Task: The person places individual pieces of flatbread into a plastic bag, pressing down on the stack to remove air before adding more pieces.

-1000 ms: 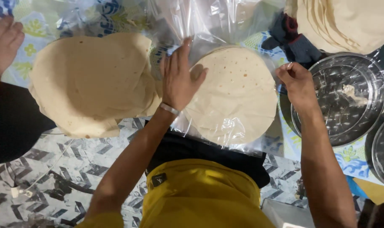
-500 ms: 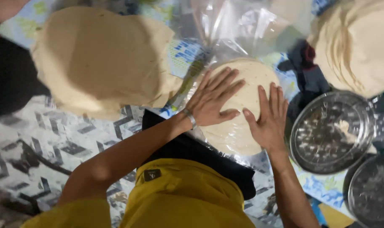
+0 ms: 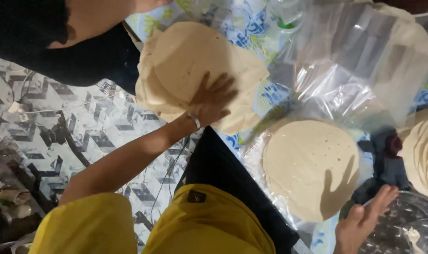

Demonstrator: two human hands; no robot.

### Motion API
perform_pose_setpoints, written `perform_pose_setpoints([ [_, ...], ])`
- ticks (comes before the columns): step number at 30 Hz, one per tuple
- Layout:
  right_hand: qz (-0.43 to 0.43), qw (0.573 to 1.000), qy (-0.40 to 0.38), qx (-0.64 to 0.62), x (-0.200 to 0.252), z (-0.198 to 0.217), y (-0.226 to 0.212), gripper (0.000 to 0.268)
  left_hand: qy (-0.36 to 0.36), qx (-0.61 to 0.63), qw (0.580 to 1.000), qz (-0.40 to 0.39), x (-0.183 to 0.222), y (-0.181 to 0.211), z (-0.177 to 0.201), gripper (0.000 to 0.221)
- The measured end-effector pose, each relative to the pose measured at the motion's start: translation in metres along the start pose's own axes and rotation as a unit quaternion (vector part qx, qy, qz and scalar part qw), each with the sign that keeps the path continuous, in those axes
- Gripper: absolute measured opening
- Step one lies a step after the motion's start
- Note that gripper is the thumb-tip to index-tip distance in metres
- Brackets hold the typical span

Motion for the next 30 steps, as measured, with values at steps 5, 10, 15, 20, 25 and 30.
perform_pose_setpoints([
  [5, 0.036, 0.995, -0.027, -0.087, 0.013, -0.001, -0.024, 0.077, -0.085, 0.022, 0.984, -0.153, 0.011, 0.021, -0.028, 0.073],
  [10, 0.026, 0.993, -0.020, -0.118, 0.020, 0.004, -0.030, 0.072, -0.024, 0.014, 0.980, -0.197, 0.006, 0.006, -0.030, 0.035],
  [15, 0.054, 0.988, -0.020, -0.143, 0.019, -0.005, -0.065, 0.063, -0.005, 0.128, 0.988, -0.083, -0.028, -0.012, 0.036, 0.019],
  [20, 0.102, 0.955, -0.120, -0.251, 0.007, -0.057, -0.149, 0.038, 0.242, 0.254, 0.936, 0.020, -0.042, -0.059, 0.098, 0.028],
  [25, 0.100, 0.934, -0.223, -0.261, -0.029, -0.159, -0.229, 0.037, 0.342, 0.259, 0.902, 0.057, -0.044, -0.087, 0.151, 0.035],
  [30, 0.128, 0.919, -0.306, -0.214, -0.033, -0.213, -0.274, 0.037, 0.439, 0.137, 0.882, 0.099, -0.056, -0.167, 0.182, 0.038],
])
Point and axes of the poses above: each hand's wrist, its own x-axis away from the middle knuckle, its own z-axis out of the back of the hand, y = z × x, the point moved 10 cm from there along -x, towards the middle knuckle, and after that the axes turned 11 degrees about -z, right-handed, at the moved point
